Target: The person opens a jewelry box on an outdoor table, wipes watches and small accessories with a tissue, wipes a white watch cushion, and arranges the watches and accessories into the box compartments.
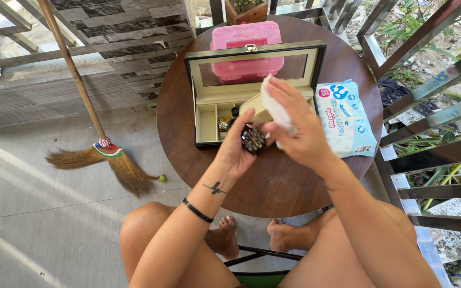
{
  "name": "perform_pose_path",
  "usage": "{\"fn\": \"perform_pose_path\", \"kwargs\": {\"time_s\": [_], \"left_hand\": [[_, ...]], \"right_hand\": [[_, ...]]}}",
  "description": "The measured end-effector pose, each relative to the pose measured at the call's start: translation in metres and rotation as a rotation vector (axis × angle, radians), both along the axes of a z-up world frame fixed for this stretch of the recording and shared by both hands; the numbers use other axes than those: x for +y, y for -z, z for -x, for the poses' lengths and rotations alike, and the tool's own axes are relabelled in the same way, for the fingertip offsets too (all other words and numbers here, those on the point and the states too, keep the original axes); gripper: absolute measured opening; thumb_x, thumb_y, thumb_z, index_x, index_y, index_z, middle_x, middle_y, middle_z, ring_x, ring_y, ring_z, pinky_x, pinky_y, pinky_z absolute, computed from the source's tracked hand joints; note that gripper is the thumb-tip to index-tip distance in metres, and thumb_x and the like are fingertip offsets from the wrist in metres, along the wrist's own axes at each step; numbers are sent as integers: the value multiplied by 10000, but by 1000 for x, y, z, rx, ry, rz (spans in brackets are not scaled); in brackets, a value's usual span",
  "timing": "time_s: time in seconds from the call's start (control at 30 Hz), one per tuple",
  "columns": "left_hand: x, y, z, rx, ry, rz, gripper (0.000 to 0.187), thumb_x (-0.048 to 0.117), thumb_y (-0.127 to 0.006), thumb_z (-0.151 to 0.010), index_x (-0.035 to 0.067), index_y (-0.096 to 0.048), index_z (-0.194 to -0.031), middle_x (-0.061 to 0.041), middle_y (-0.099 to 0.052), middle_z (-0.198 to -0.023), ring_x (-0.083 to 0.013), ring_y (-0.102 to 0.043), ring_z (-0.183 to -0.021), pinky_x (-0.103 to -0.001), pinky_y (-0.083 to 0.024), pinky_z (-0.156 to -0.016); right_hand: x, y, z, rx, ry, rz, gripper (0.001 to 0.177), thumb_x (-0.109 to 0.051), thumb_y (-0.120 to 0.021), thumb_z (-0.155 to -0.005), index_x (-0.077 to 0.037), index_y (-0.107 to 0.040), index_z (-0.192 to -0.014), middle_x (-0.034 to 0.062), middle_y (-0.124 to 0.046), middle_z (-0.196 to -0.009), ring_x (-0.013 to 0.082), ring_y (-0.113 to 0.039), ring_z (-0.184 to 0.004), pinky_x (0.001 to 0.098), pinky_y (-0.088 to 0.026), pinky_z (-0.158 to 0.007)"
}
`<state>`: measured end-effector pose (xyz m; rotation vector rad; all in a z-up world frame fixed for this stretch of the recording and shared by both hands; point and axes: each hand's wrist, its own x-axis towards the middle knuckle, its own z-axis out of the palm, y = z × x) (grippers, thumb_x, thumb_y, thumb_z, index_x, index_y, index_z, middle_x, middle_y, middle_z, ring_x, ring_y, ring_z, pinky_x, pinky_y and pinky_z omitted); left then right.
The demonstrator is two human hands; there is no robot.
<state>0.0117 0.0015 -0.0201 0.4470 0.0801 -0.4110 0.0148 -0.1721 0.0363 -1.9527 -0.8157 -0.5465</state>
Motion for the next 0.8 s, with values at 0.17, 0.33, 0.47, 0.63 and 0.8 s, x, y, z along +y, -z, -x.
{"fn": "perform_pose_path", "kwargs": {"time_s": [0.17, 0.33, 0.47, 0.63, 0.8], "left_hand": [[-13, 0, 20, 16, 201, -53, 585, 335, -707, -959, 53, -497, -1427, -124, -635, -1302, -252, -661, -1191, -451, -599, -986], [-11, -5, 21, -93, 235, -205, 616, 363, -713, -948, 65, -494, -1441, -108, -644, -1307, -244, -659, -1214, -423, -581, -961], [-13, 1, 13, 103, 191, -203, 615, 448, -679, -934, 62, -537, -1391, -130, -670, -1222, -240, -691, -1127, -411, -602, -861], [-15, 18, 9, 104, 88, -164, 560, 457, -665, -952, 74, -577, -1351, -100, -681, -1186, -224, -702, -1043, -369, -601, -856], [3, 12, -3, -6, -45, -59, 578, 518, -637, -1026, 15, -614, -1309, -134, -695, -1183, -240, -690, -1029, -361, -579, -884]], "right_hand": [[3, 24, -16, 61, 138, -28, 301, -278, -494, -1149, -22, -593, -1274, 141, -602, -1163, 259, -589, -1110, 391, -489, -987], [0, 45, -39, 557, 122, -721, 408, -404, -448, -1192, -35, -581, -1082, 31, -613, -982, 157, -553, -893, 335, -482, -805], [-7, 41, -39, 409, 106, -691, 362, -392, -438, -1158, -71, -591, -1228, 66, -652, -1160, 171, -606, -1056, 322, -509, -964], [11, 34, -3, 14, 277, -2, 343, -152, -504, -1146, -16, -573, -1454, 199, -591, -1489, 346, -525, -1448, 429, -462, -1160], [42, 28, 22, -122, 146, 166, 493, 47, -599, -968, -53, -571, -1451, 166, -537, -1532, 352, -474, -1479, 463, -413, -1218]]}}
